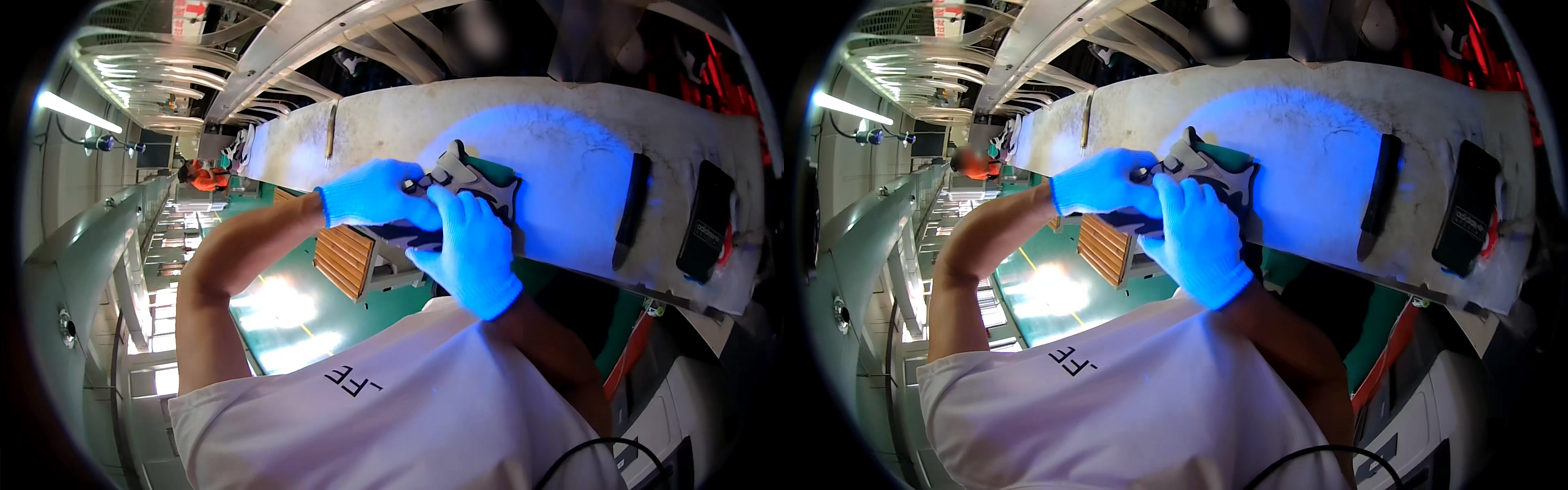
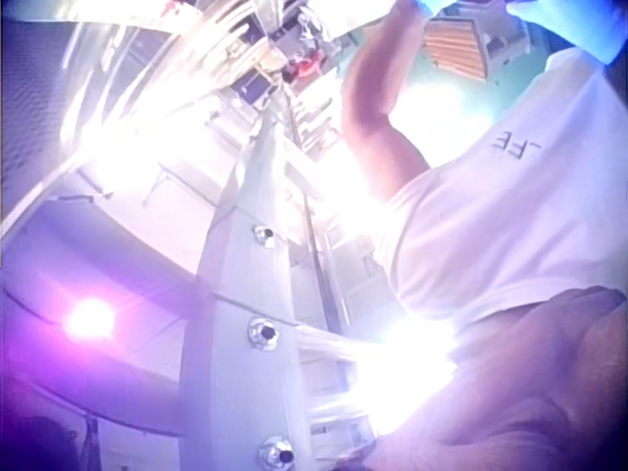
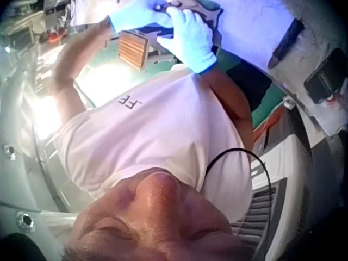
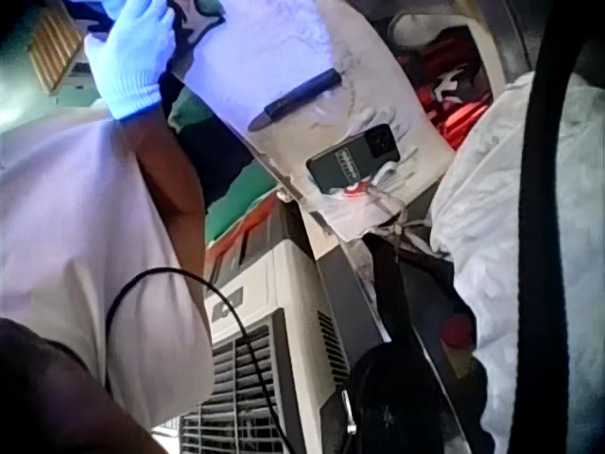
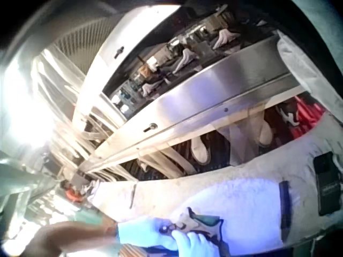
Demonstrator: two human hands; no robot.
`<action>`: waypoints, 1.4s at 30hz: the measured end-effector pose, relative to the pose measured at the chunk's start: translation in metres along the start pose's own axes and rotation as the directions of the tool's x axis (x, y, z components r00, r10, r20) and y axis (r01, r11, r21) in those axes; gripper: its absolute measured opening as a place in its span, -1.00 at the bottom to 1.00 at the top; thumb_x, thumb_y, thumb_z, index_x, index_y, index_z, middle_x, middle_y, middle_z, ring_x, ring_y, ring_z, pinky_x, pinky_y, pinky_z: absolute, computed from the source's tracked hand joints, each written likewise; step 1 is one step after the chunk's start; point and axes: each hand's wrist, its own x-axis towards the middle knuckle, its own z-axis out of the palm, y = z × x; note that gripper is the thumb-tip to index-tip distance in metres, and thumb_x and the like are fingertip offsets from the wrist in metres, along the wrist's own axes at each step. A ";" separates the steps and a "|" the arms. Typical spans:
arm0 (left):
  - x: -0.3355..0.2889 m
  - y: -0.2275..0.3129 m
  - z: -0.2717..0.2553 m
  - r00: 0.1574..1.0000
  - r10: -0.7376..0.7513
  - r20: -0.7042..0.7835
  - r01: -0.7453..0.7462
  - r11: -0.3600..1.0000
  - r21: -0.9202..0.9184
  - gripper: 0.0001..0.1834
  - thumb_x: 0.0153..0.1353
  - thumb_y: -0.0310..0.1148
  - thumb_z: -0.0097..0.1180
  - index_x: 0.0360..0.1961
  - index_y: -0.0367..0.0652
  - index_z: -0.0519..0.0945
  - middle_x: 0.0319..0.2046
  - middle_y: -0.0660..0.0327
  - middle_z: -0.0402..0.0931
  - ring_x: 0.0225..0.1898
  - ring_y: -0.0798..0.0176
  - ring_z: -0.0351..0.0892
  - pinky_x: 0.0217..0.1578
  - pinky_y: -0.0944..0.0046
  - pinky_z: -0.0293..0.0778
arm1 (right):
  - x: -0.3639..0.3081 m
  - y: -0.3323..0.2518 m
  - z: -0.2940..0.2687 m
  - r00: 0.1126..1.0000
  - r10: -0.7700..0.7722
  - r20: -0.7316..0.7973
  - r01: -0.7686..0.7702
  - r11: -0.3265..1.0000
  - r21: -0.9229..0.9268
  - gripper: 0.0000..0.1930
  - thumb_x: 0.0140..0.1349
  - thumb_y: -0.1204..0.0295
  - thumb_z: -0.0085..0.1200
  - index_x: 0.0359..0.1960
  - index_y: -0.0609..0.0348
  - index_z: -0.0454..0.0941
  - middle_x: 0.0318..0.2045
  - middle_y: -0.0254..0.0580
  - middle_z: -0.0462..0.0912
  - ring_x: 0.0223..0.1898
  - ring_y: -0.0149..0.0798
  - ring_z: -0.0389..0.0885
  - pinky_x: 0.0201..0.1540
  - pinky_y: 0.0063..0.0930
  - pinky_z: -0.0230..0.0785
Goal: The person repeatedly cleans sneakers on a factory workbench using a small brush and a cloth. They scrub the sole and wipe the upper, then place the shoe on a conveyor belt and retrieve another to repeat the process.
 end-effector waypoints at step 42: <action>-0.015 0.063 0.010 0.932 -0.286 0.222 0.246 0.950 0.190 0.19 -0.11 0.35 0.69 0.36 -0.33 0.57 0.04 -0.18 0.80 0.07 -0.06 0.84 0.13 0.05 0.70 | -0.044 0.023 -0.001 0.992 0.088 -0.089 -0.081 0.993 0.081 -0.05 -0.07 0.19 0.76 0.39 0.06 0.51 -0.11 -0.11 0.56 -0.07 0.04 0.62 -0.08 0.04 0.54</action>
